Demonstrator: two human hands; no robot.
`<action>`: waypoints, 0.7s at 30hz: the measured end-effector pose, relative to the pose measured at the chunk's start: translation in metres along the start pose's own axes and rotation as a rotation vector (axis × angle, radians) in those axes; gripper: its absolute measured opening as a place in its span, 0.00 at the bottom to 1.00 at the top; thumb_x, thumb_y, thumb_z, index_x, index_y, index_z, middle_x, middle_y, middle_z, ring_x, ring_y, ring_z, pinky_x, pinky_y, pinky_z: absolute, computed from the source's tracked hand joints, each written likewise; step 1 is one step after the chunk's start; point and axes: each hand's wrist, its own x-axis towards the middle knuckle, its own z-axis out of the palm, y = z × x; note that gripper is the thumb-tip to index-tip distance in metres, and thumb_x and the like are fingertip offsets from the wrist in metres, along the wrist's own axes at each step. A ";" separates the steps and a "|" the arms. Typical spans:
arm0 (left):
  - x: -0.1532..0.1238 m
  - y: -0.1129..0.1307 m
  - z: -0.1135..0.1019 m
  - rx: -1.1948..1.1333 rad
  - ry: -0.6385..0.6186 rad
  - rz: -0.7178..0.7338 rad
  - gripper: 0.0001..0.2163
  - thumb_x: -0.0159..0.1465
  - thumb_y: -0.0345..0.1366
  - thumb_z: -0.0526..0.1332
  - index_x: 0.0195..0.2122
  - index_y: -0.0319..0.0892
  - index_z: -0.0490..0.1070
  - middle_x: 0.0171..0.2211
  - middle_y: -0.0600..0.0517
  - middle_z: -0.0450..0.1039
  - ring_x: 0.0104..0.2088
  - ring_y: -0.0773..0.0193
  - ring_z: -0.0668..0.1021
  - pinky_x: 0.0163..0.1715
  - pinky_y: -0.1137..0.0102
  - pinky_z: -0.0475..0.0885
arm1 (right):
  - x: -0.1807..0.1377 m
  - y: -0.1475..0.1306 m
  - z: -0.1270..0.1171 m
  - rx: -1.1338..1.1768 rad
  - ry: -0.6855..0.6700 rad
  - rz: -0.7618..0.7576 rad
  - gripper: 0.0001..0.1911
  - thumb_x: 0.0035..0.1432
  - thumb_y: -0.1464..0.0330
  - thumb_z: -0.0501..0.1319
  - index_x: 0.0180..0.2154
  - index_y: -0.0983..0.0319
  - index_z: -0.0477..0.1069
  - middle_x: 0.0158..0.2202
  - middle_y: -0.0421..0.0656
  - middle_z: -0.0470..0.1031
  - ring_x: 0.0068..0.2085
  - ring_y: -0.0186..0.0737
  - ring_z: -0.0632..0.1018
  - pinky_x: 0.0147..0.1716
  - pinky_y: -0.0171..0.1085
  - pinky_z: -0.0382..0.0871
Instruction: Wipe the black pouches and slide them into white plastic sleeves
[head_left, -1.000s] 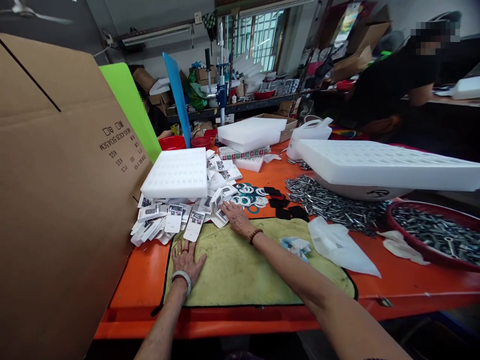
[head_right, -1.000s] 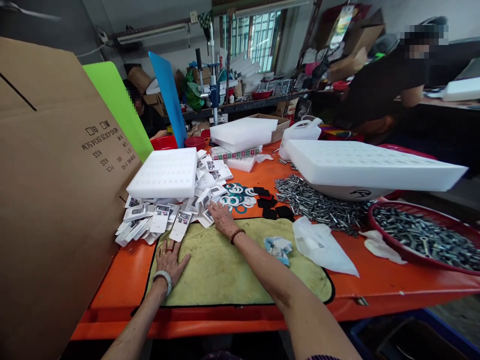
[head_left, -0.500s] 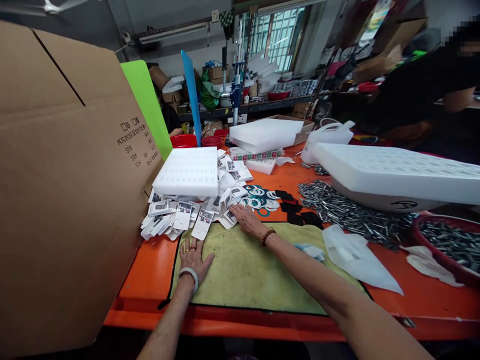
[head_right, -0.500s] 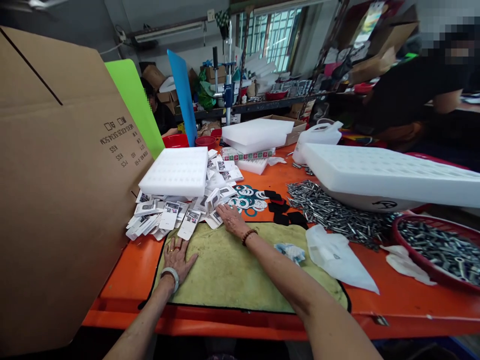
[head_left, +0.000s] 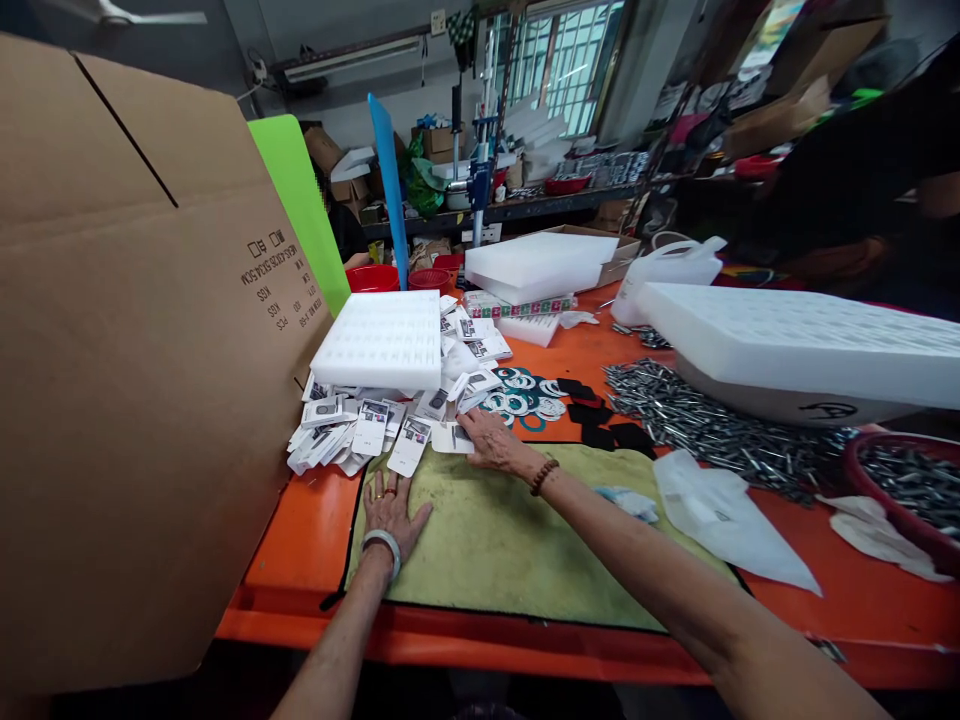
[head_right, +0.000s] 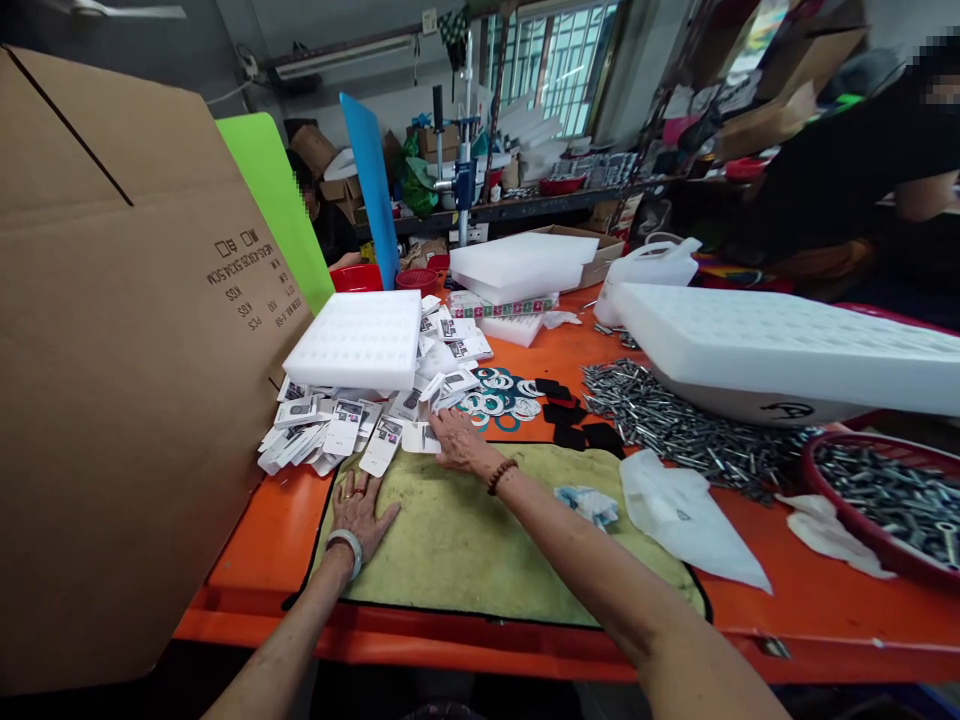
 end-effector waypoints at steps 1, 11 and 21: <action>0.000 0.000 0.000 0.002 0.001 0.000 0.30 0.63 0.55 0.50 0.63 0.44 0.59 0.65 0.45 0.55 0.66 0.43 0.51 0.64 0.48 0.43 | -0.001 -0.005 0.001 0.038 0.012 -0.005 0.21 0.50 0.67 0.62 0.47 0.66 0.65 0.46 0.52 0.68 0.45 0.49 0.69 0.44 0.43 0.62; 0.003 -0.001 0.005 0.046 0.013 0.003 0.31 0.63 0.54 0.51 0.63 0.44 0.59 0.65 0.44 0.56 0.66 0.41 0.53 0.62 0.48 0.47 | 0.043 -0.064 -0.019 0.138 0.183 0.046 0.30 0.54 0.52 0.64 0.50 0.67 0.65 0.45 0.53 0.69 0.45 0.49 0.70 0.45 0.44 0.64; 0.010 -0.005 0.013 0.100 0.035 0.019 0.29 0.64 0.51 0.50 0.63 0.43 0.60 0.65 0.45 0.56 0.66 0.41 0.53 0.62 0.48 0.48 | 0.018 -0.044 -0.024 0.193 0.364 0.167 0.21 0.60 0.63 0.60 0.53 0.62 0.63 0.50 0.50 0.67 0.48 0.47 0.68 0.47 0.44 0.64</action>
